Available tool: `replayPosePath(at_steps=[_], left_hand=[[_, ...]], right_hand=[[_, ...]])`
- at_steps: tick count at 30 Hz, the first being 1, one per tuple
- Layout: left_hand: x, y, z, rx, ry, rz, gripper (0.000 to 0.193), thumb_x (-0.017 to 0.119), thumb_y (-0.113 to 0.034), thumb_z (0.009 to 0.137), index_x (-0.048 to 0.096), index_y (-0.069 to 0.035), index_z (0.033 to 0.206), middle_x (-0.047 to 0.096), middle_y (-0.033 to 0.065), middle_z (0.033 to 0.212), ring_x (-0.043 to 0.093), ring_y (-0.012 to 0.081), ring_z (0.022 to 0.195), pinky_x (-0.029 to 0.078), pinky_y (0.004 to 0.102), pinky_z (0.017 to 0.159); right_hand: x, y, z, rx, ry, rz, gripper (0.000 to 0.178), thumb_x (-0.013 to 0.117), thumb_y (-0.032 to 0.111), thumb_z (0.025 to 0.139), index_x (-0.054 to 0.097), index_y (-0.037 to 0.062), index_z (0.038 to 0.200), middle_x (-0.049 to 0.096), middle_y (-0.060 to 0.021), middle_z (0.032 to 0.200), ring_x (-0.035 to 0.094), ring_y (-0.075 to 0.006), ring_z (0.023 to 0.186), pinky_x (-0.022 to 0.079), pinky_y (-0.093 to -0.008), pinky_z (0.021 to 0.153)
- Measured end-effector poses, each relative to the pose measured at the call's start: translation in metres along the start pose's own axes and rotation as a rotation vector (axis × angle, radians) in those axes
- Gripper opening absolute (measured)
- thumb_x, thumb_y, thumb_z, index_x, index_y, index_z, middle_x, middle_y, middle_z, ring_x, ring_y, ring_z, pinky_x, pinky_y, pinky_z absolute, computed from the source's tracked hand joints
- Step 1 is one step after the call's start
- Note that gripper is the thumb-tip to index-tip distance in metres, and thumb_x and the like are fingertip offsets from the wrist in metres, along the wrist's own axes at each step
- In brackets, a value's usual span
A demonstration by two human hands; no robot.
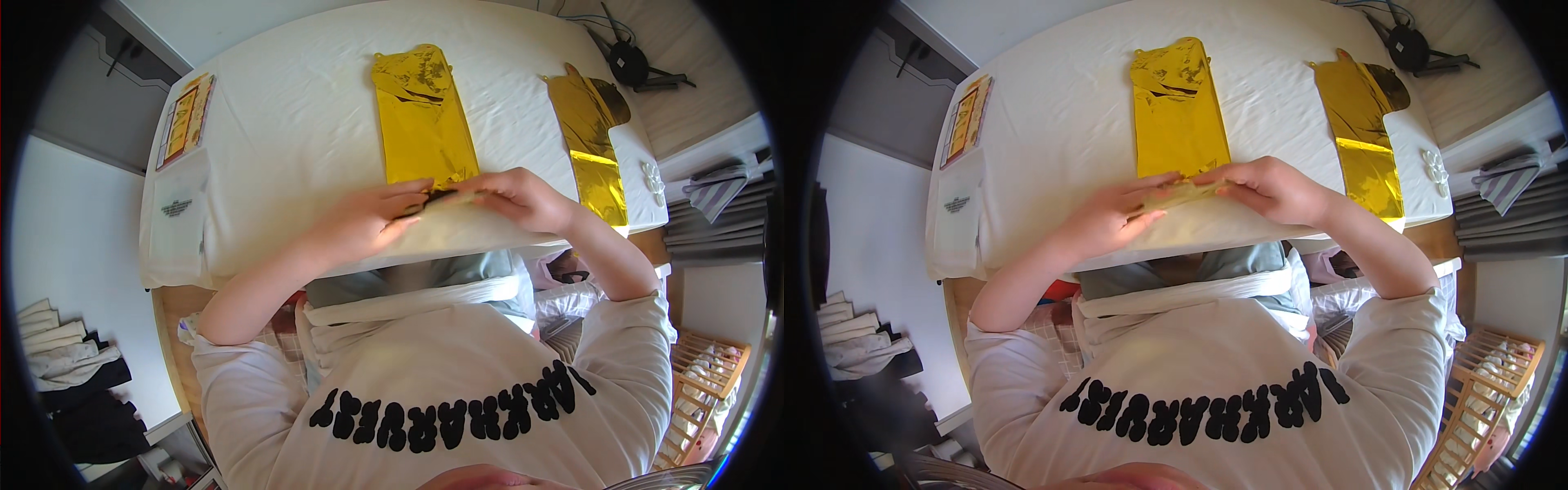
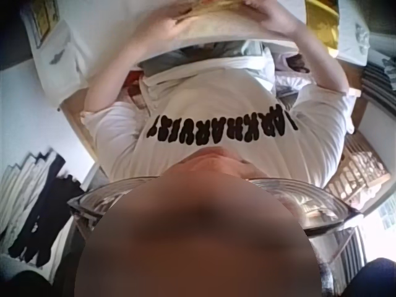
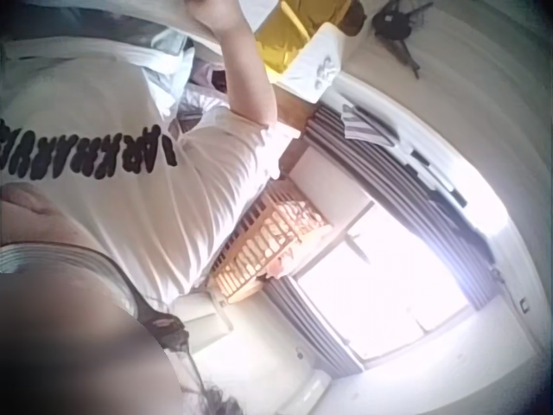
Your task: The person flattens a foil balloon on a table by hand and folds it into a compact square.
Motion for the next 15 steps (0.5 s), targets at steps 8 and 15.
replayPosePath(at_steps=[8, 15], left_hand=[[-0.012, 0.024, 0.001, -0.127, -0.262, -0.478, 0.041, 0.075, -0.010, 0.095, 0.060, 0.001, 0.132, 0.066, 0.0109, 0.124, 0.068, 0.0237, 0.114, 0.055, 0.0368, 0.101], [-0.015, 0.044, -0.005, -0.286, -0.305, -0.564, 0.054, 0.075, -0.005, 0.095, 0.049, 0.002, 0.142, 0.067, 0.0091, 0.117, 0.067, 0.0162, 0.107, 0.057, 0.0332, 0.096]], right_hand=[[0.003, -0.032, 0.011, 0.318, -0.035, 0.497, 0.024, 0.055, 0.012, 0.109, 0.063, -0.0016, 0.127, 0.070, -0.0002, 0.105, 0.060, -0.0063, 0.094, 0.051, -0.0260, 0.085], [-0.007, -0.038, 0.020, 0.534, -0.078, 0.594, 0.025, 0.059, 0.013, 0.107, 0.063, 0.0014, 0.128, 0.069, 0.0015, 0.104, 0.057, -0.0005, 0.079, 0.047, -0.0177, 0.066]])
Point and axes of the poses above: each hand's wrist, its own z-axis towards the middle knuckle, its own x-axis out of the palm, y = z × x, the point moved 7 cm from there along z, towards the middle knuckle
